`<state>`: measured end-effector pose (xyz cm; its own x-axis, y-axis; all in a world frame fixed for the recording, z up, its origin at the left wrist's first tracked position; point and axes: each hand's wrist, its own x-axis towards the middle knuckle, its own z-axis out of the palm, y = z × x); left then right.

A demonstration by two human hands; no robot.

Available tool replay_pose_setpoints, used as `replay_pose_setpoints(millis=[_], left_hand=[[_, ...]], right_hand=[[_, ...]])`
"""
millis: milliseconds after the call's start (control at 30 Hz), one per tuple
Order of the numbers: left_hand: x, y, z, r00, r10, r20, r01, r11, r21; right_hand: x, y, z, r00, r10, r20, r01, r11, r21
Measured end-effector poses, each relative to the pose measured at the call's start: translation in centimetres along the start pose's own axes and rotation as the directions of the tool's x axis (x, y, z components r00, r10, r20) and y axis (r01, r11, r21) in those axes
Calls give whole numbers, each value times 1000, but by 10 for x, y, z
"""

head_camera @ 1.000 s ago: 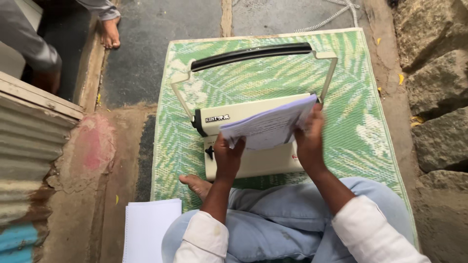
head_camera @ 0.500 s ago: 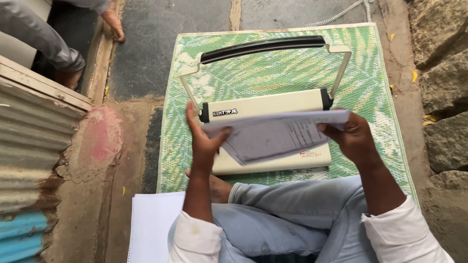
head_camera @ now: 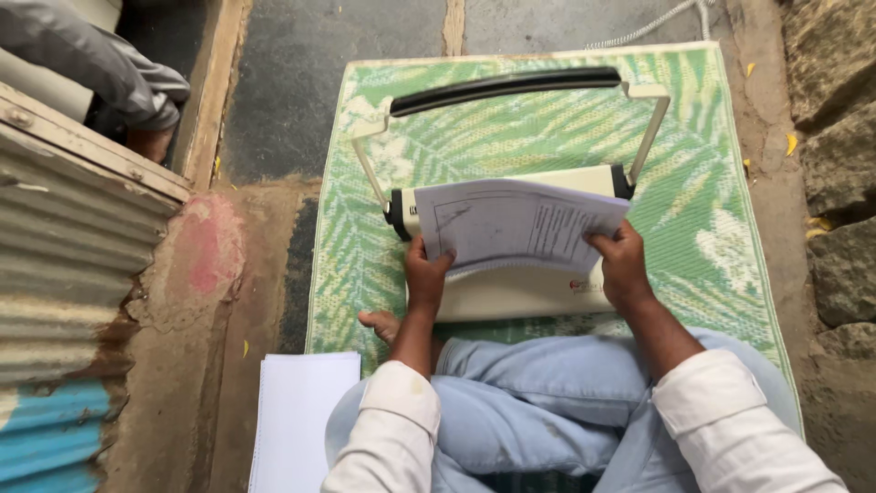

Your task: The person is aligning papers in a binding machine, pulling the lever to punch holes, and then threading a spiral coil through the punched holes by hand to assemble a notebook.

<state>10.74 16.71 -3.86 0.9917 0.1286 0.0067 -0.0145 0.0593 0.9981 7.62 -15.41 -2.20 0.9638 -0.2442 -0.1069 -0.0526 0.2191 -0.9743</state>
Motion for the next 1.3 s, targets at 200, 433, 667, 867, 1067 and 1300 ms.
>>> replay_pose_setpoints(millis=[200, 433, 667, 867, 1067, 1300], left_hand=[[-1, -12, 0, 996, 85, -40, -85, 996, 19], [10, -13, -5, 999, 50, 7, -49, 996, -72], [10, -21, -6, 998, 38, -59, -43, 995, -85], [6, -28, -8, 998, -19, -53, 18, 999, -33], [1, -23, -8, 1000, -1, -31, 0, 999, -34], [8, 31, 2, 998, -63, -20, 66, 981, 182]], right_hand=[[-4, 7, -3, 997, -80, -12, 80, 995, 52], [4, -3, 7, 999, -32, -44, 32, 999, -8], [4, 6, 3, 999, -46, -6, 46, 997, 60], [8, 13, 4, 998, 59, -10, -59, 997, -51], [3, 13, 4, 997, 72, 17, -71, 995, -76], [12, -7, -1, 997, 30, -66, -33, 999, -41]])
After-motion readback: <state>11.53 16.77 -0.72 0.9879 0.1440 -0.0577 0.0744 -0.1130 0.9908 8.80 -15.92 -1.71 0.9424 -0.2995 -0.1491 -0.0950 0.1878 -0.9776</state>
